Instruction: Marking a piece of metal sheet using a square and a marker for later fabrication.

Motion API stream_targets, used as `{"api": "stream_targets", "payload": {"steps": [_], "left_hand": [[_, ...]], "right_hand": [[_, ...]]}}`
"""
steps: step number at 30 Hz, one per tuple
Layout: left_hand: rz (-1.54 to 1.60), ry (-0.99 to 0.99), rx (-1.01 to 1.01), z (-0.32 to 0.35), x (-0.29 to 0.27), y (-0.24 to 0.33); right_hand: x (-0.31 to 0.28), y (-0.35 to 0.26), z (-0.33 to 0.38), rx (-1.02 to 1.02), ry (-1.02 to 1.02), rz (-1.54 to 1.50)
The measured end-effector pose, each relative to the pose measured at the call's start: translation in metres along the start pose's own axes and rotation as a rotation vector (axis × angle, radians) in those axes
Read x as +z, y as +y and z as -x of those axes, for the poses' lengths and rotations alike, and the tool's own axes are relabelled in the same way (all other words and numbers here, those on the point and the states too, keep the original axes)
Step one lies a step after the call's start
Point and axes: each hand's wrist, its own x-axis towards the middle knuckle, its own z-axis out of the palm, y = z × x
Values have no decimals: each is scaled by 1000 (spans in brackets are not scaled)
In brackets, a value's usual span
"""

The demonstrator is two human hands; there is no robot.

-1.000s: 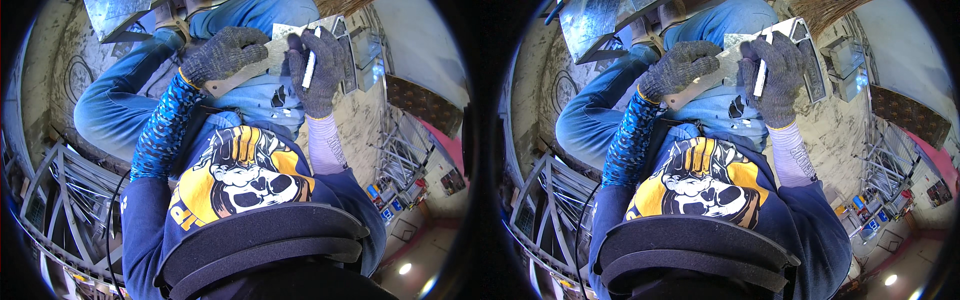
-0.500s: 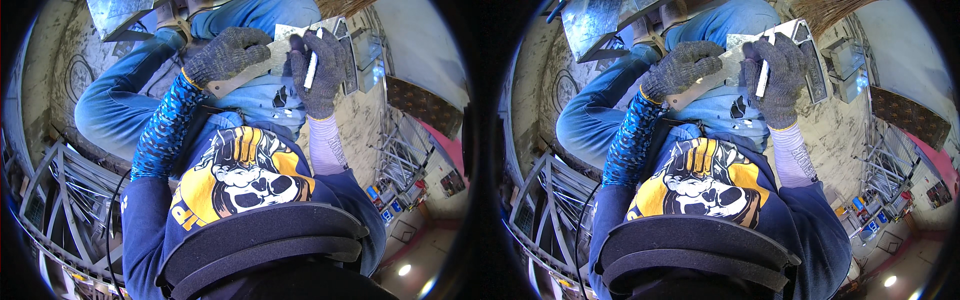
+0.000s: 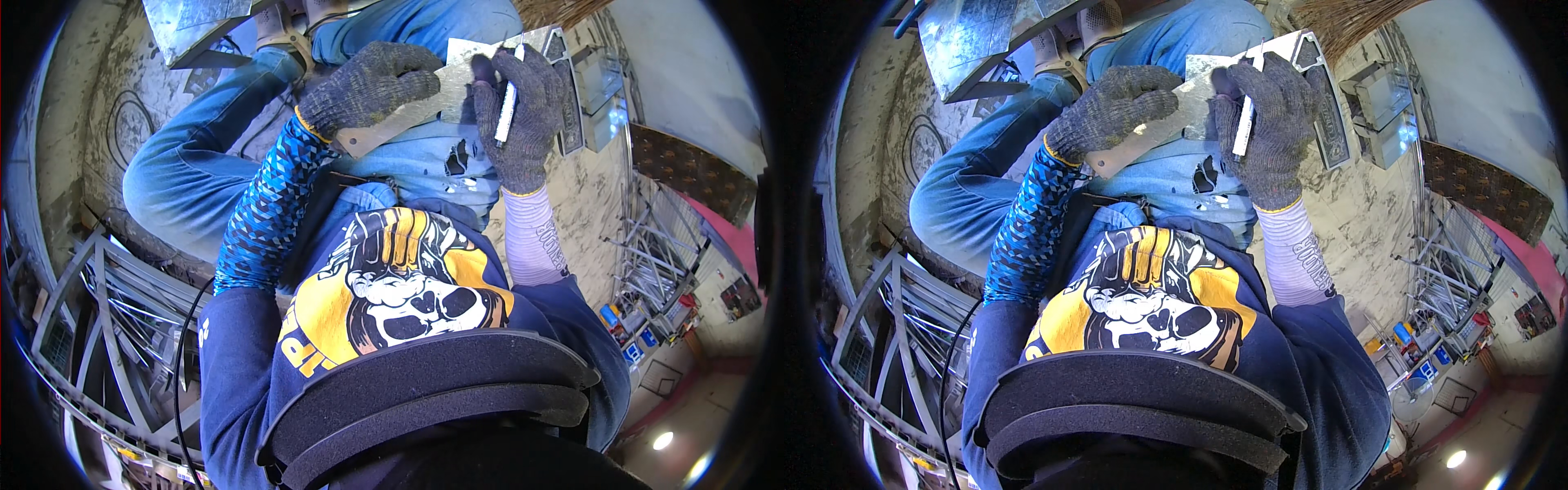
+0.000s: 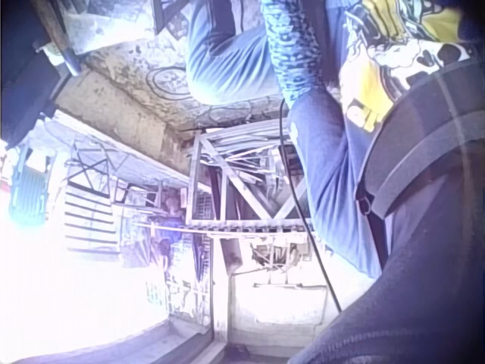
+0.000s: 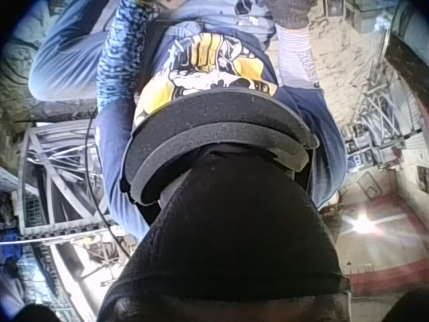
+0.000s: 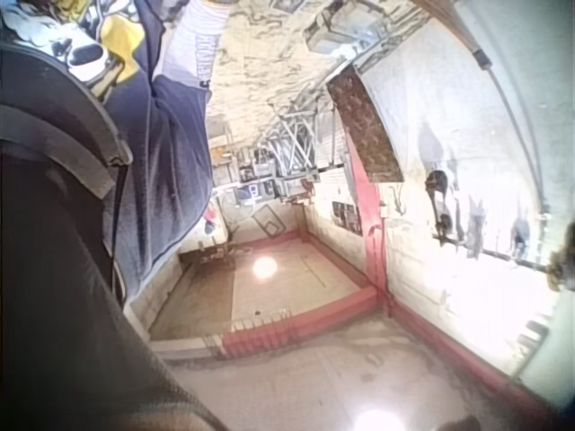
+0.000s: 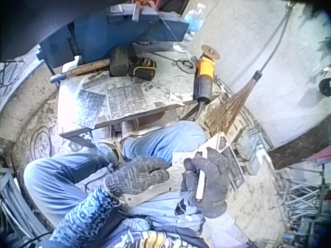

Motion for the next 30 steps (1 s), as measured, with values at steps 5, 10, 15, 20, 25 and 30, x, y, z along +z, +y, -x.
{"api": "stream_targets", "payload": {"steps": [5,10,15,20,25,30], "left_hand": [[-50,-5,28,-1,-1,-1],[-160,17,243,1,-3,-12],[-92,8,7,-1,1,1],[-46,18,15,-1,1,3],[-44,15,29,0,1,-2],[7,3,-11,0,1,3]], "right_hand": [[0,1,2,4,-6,5],[-5,-5,-2,26,-43,-1],[-7,-4,-3,32,-46,-28],[-10,1,-3,27,-34,-42],[-20,1,-7,94,65,-120],[-25,-4,-11,333,74,-294]]}}
